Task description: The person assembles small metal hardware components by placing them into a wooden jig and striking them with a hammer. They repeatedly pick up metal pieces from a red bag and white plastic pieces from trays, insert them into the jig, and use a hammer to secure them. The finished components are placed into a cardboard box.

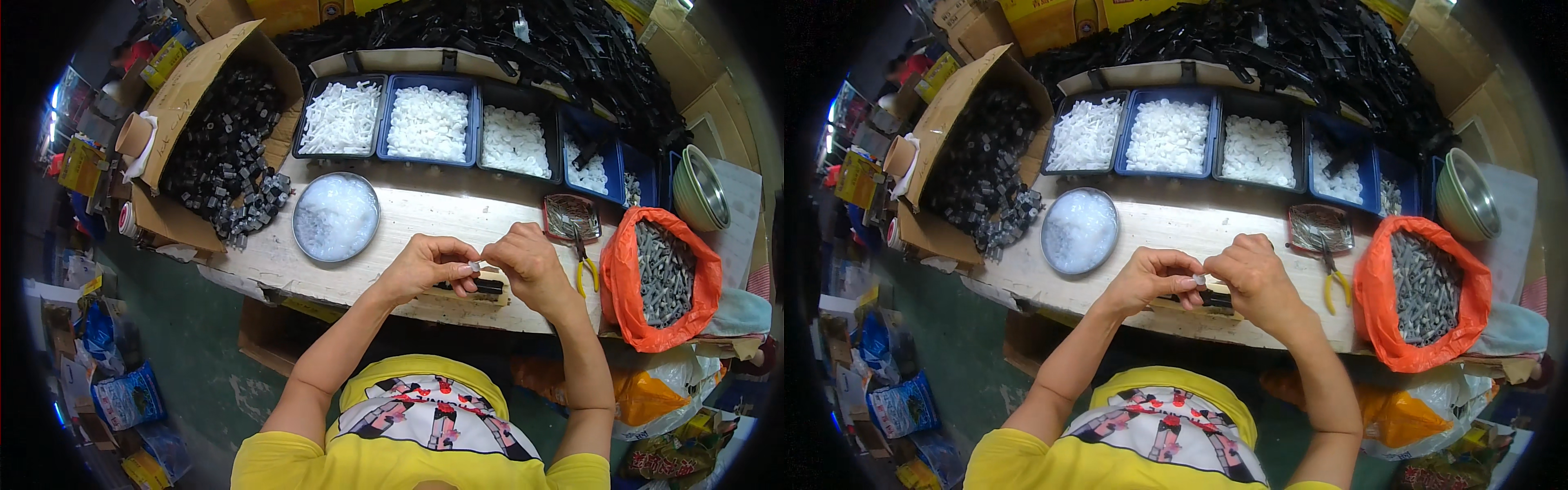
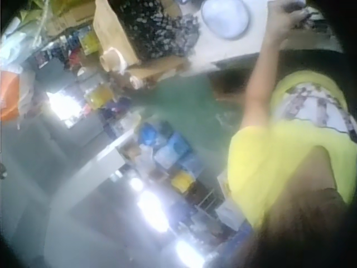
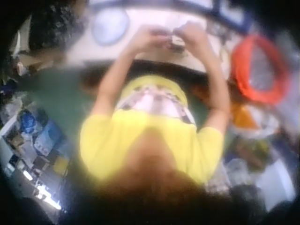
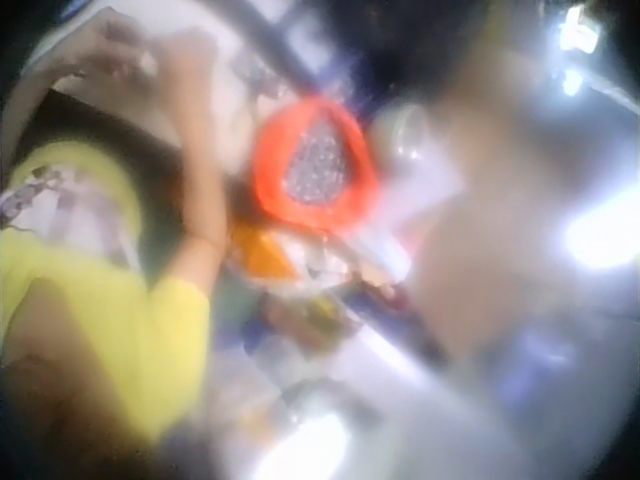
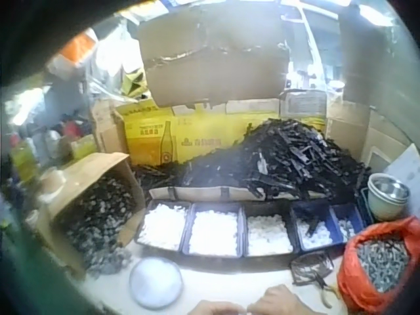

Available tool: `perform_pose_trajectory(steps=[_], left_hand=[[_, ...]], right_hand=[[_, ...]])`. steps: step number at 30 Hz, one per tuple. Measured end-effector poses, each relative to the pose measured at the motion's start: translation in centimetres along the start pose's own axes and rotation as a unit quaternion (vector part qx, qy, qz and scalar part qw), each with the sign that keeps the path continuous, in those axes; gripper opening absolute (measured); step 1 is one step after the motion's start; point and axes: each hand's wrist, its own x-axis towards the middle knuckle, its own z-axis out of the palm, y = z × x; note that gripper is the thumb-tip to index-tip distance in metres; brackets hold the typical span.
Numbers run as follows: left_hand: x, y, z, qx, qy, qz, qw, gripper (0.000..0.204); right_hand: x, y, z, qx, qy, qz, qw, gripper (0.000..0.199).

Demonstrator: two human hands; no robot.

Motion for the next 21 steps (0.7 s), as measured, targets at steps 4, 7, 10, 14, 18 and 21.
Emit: perform_pose_trajectory(steps=[4,7,10,14,18,21], left_hand=[[-0.1,0.0,-0.1,0.026,-0.008,-0.005,1.000,0.015],[-0.2,-0.1,-0.3,0.033,-0.012,-0.010,0.999,0.017],[-0.4,-0.1,-0.3,0.028,-0.014,-0.019,0.999,0.016],[-0.7,-0.4,-0.6,0.008,0.007,-0.005,1.000,0.015],[-1.0,-0.9,-0.7,-0.057,0.057,0.021,0.997,0.011],[-1.1,-1.8,-0.9,-0.114,0.095,0.041,0.988,0.011]], right_hand=[[0.3,-0.4,-0.2,-0.033,-0.038,-0.019,0.999,0.022],[0.8,-1.0,-0.7,-0.052,-0.071,-0.042,0.995,0.021],[1.3,-1.8,-0.7,-0.041,-0.079,-0.052,0.995,0.022],[1.3,-1.9,0.1,-0.031,-0.054,-0.034,0.997,0.024],[0.0,-1.2,2.0,-0.009,0.039,0.028,0.999,0.021],[-0.5,-1.7,3.0,0.002,0.108,0.060,0.992,0.018]])
